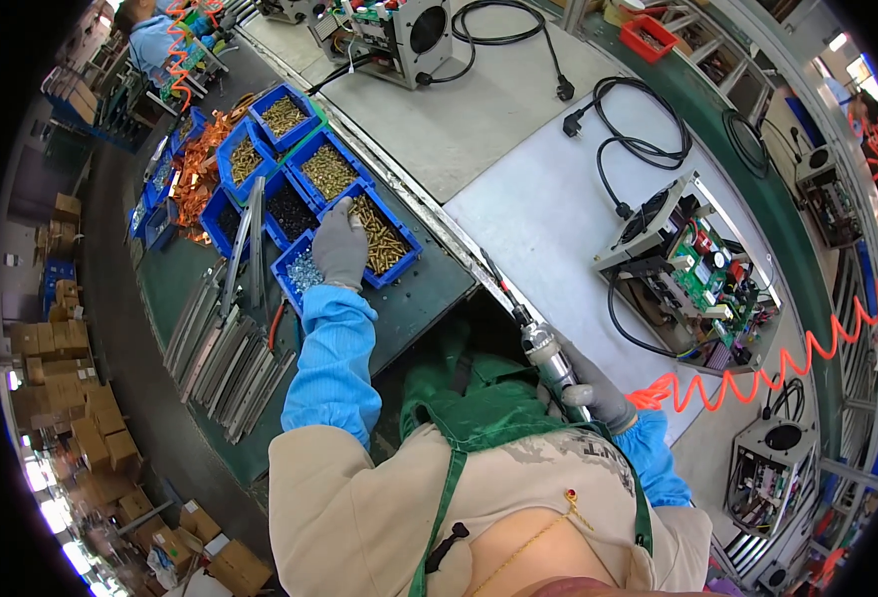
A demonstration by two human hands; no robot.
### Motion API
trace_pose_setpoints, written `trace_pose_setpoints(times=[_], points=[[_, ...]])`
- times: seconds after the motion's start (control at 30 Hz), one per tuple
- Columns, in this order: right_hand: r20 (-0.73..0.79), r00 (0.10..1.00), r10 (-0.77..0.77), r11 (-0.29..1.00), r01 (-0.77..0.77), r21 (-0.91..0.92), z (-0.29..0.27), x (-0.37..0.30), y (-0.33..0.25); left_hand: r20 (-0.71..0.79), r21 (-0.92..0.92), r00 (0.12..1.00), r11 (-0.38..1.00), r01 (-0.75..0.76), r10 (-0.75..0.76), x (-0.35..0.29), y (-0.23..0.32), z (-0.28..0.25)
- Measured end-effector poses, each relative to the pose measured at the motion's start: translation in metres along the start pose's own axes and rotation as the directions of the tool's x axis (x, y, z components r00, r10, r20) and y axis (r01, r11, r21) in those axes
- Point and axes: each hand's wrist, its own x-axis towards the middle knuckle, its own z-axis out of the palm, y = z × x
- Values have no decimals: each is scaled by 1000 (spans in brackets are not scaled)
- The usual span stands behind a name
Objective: Assembling, wiring, and securing components of a solar inverter unit on an industrial assembly line.
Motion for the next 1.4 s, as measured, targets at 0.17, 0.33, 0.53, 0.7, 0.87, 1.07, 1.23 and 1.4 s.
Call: trace_pose_setpoints(times=[0.17, 0.33, 0.53, 0.7, 0.87, 1.07, 1.23, 1.4], points=[[-28, 998, -47, 999, 46, -17, 3, 1, -5, 89, 227, 996, 974, -21, 1, 1, 6, -1], [-31, 999, -41, 999, 42, 15, 3, 1, -7, 648, -607, 761, 586, 537, -27, -27, 83, -20], [-46, 999, -11, 994, 6, -105, 3, 8, -9, 791, -611, 583, 294, 735, 187, -50, 132, -12], [-62, 998, -29, 995, 23, -99, 7, 3, -18, 791, -611, 560, 375, 697, 248, -38, 135, -11], [-32, 999, -21, 990, 16, -143, 5, 7, -18, 823, -556, 493, 574, 600, 282, -12, 133, -24], [-4, 1000, -5, 992, 4, -126, 8, 11, -14, 768, -525, 493, 843, 120, 408, -8, 117, -29], [6, 999, 34, 990, -32, -138, 13, 20, -12, 740, -500, 601, 844, 193, 302, -29, 95, -26], [57, 995, 88, 987, -79, -143, 17, 33, -11, 764, -555, 608, 701, 447, 217, -39, 84, -42]])
